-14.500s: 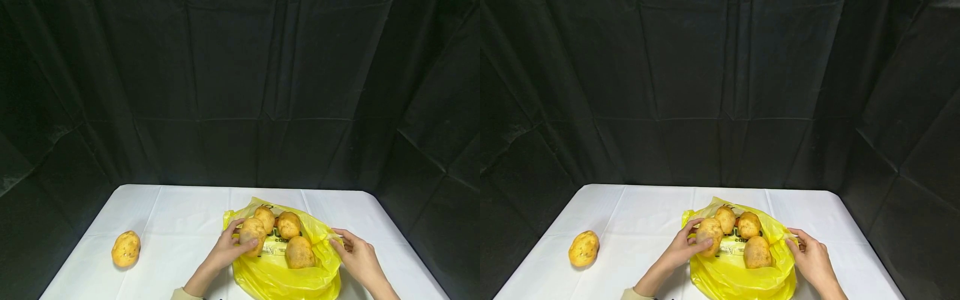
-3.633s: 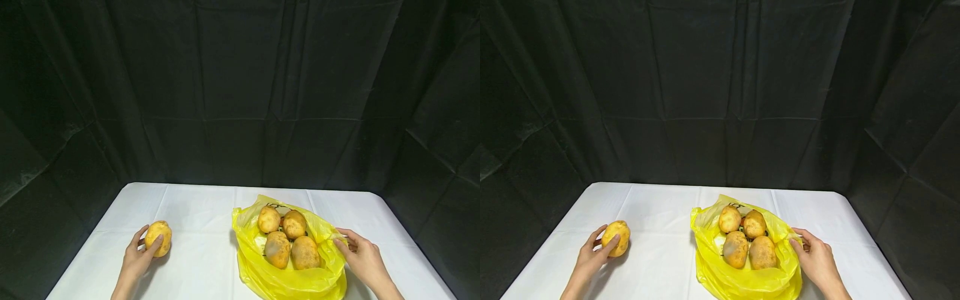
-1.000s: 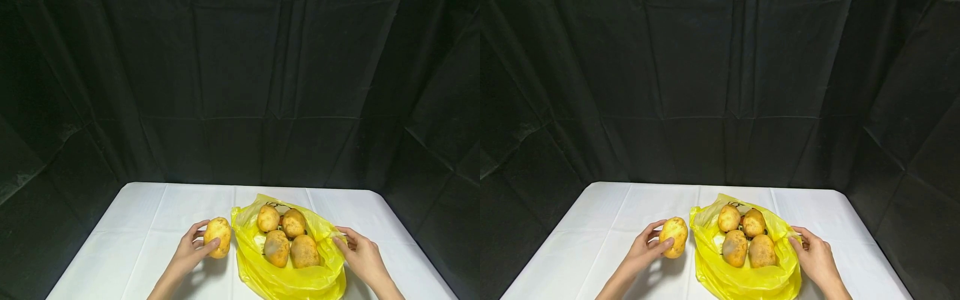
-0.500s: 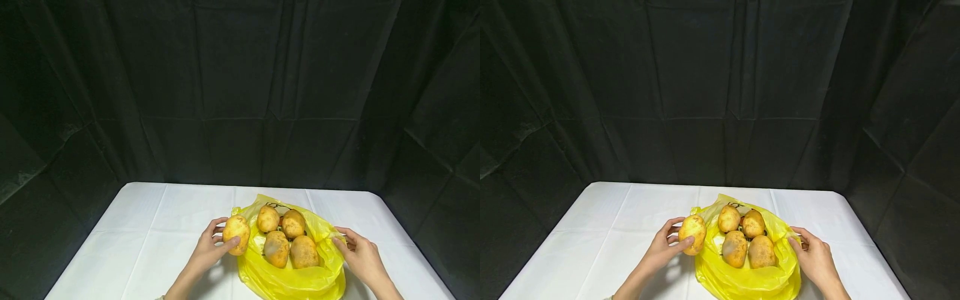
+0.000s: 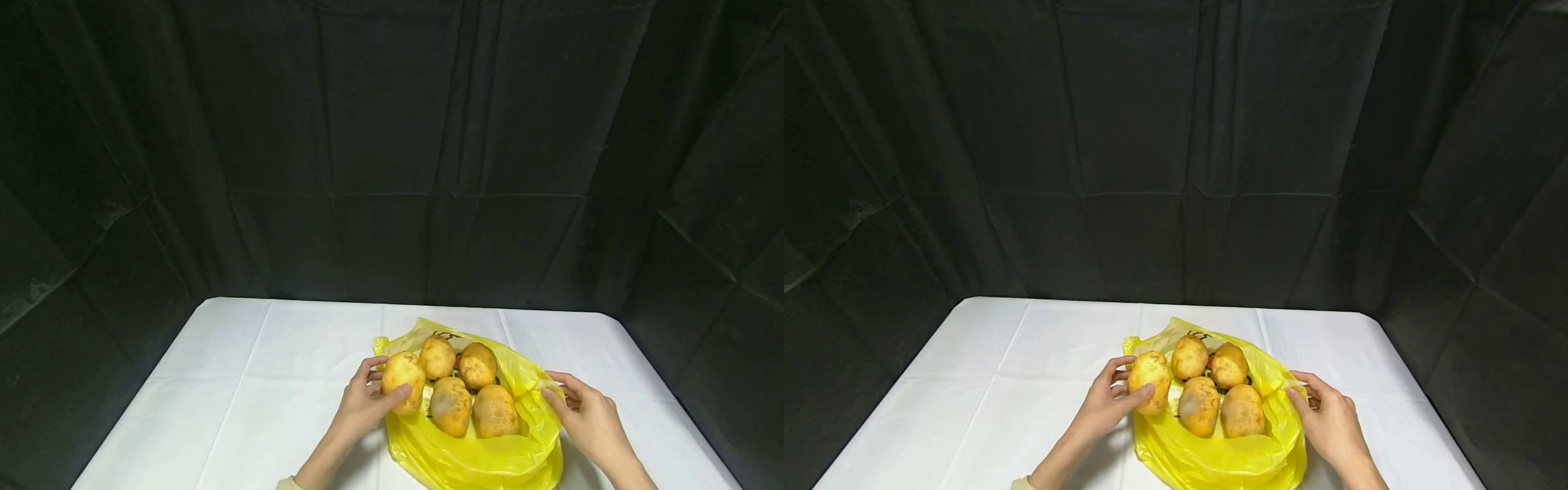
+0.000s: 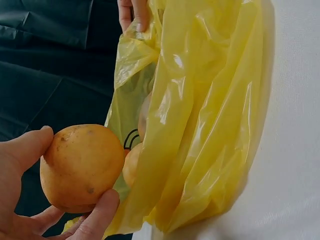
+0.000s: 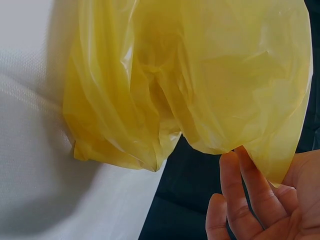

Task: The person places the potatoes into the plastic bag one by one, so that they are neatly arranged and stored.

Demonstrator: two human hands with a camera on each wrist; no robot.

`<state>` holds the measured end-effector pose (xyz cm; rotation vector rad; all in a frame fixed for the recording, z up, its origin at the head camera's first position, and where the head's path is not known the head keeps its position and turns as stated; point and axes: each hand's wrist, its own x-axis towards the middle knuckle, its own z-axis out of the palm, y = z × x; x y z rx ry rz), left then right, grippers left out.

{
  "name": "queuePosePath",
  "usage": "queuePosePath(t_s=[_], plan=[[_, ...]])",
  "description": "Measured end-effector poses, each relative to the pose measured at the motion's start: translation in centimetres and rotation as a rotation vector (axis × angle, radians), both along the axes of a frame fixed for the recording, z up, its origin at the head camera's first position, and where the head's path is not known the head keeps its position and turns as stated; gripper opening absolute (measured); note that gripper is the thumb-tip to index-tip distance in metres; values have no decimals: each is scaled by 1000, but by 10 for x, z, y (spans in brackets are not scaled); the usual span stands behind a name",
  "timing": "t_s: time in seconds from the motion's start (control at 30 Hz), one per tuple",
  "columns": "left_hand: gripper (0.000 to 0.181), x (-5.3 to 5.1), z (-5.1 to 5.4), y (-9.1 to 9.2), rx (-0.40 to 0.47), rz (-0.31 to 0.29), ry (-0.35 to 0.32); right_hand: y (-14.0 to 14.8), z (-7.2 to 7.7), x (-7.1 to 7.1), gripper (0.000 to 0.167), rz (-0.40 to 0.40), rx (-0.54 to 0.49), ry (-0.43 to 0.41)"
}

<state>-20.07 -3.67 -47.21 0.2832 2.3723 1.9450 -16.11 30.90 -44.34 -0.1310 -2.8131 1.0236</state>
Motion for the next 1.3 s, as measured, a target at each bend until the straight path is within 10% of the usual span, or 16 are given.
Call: queuePosePath(t_s=[1.3], plan=[[66, 0, -23, 40, -415, 193, 123, 0, -6, 2, 37, 4, 16, 39]])
